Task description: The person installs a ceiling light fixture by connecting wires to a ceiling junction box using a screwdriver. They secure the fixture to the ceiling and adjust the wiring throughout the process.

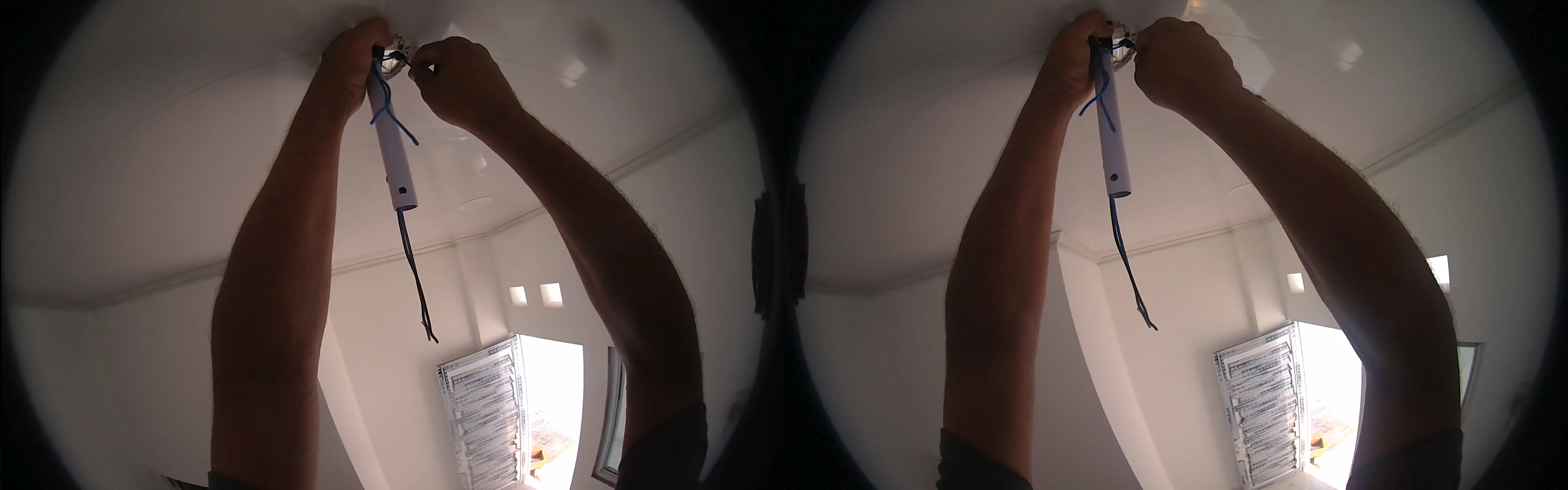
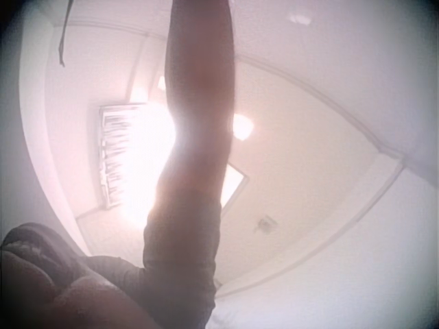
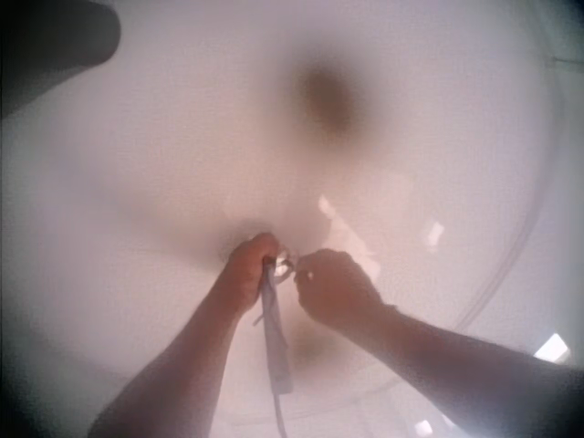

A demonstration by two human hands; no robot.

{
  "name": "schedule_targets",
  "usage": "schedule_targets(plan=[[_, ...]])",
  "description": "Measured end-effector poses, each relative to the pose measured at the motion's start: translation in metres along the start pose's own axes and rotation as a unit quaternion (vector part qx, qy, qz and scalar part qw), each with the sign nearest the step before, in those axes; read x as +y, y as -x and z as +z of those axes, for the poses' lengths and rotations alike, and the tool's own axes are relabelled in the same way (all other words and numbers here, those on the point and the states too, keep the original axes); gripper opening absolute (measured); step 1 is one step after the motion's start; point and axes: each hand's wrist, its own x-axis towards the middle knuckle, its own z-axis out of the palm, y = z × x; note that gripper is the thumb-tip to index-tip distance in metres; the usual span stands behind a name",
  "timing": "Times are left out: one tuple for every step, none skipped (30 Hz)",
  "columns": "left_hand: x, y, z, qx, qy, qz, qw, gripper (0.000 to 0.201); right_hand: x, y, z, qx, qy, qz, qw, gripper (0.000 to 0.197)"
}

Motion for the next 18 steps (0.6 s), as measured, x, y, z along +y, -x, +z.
schedule_targets(plan=[[0.002, 0.002, 0.001, -0.006, -0.007, -0.002, 1.000, 0.019, -0.002, 0.000, -0.002, -0.024, -0.023, 0.025, 0.999, 0.025], [0.004, 0.005, 0.001, -0.012, -0.015, -0.004, 1.000, 0.019, -0.006, 0.001, -0.006, -0.047, -0.047, 0.051, 0.996, 0.024], [0.006, 0.007, 0.002, -0.019, -0.023, -0.006, 1.000, 0.019, -0.008, 0.003, -0.008, -0.070, -0.072, 0.076, 0.992, 0.024], [0.005, 0.007, 0.001, -0.016, -0.030, -0.013, 0.999, 0.019, -0.010, 0.010, -0.007, -0.075, -0.202, 0.125, 0.969, 0.022], [0.004, 0.006, -0.001, -0.014, -0.038, -0.020, 0.999, 0.019, -0.011, 0.019, -0.004, -0.078, -0.329, 0.172, 0.925, 0.021], [0.002, 0.006, -0.002, -0.011, -0.047, -0.027, 0.998, 0.019, -0.010, 0.026, 0.001, -0.080, -0.450, 0.216, 0.863, 0.020], [0.001, 0.005, 0.001, -0.017, -0.040, -0.013, 0.999, 0.019, 0.004, 0.029, 0.014, -0.036, -0.431, 0.113, 0.895, 0.019], [0.001, 0.003, 0.004, -0.021, -0.029, 0.002, 0.999, 0.020, 0.013, 0.028, 0.023, 0.008, -0.402, 0.007, 0.916, 0.018], [0.002, 0.001, 0.007, -0.026, -0.020, 0.018, 0.999, 0.020, 0.022, 0.027, 0.031, 0.009, -0.422, 0.015, 0.906, 0.017], [0.001, 0.002, 0.009, -0.008, -0.018, 0.004, 1.000, 0.016, 0.026, 0.027, 0.035, 0.009, -0.445, 0.025, 0.895, 0.017], [0.002, 0.004, 0.011, 0.011, -0.019, -0.011, 1.000, 0.013, 0.008, 0.028, 0.025, -0.034, -0.515, 0.148, 0.844, 0.017], [0.002, 0.007, 0.013, 0.029, -0.019, -0.026, 0.999, 0.012, -0.004, 0.028, 0.021, -0.076, -0.571, 0.267, 0.772, 0.017], [0.002, 0.007, 0.017, 0.036, -0.018, -0.026, 0.999, 0.011, -0.007, 0.027, 0.023, -0.053, -0.570, 0.264, 0.776, 0.019], [0.002, 0.008, 0.021, 0.043, -0.016, -0.025, 0.999, 0.010, -0.009, 0.026, 0.024, -0.029, -0.569, 0.261, 0.779, 0.021], [0.002, 0.009, 0.025, 0.050, -0.013, -0.024, 0.998, 0.009, -0.010, 0.025, 0.024, -0.006, -0.566, 0.258, 0.783, 0.024], [0.003, 0.008, 0.022, 0.050, -0.014, -0.029, 0.998, 0.009, -0.017, 0.025, 0.023, -0.004, -0.561, 0.263, 0.785, 0.023], [0.004, 0.007, 0.020, 0.050, -0.015, -0.034, 0.998, 0.009, -0.025, 0.025, 0.018, -0.002, -0.556, 0.268, 0.787, 0.022], [0.004, 0.007, 0.017, 0.050, -0.015, -0.039, 0.998, 0.009, -0.030, 0.025, 0.016, -0.001, -0.550, 0.273, 0.789, 0.021]])
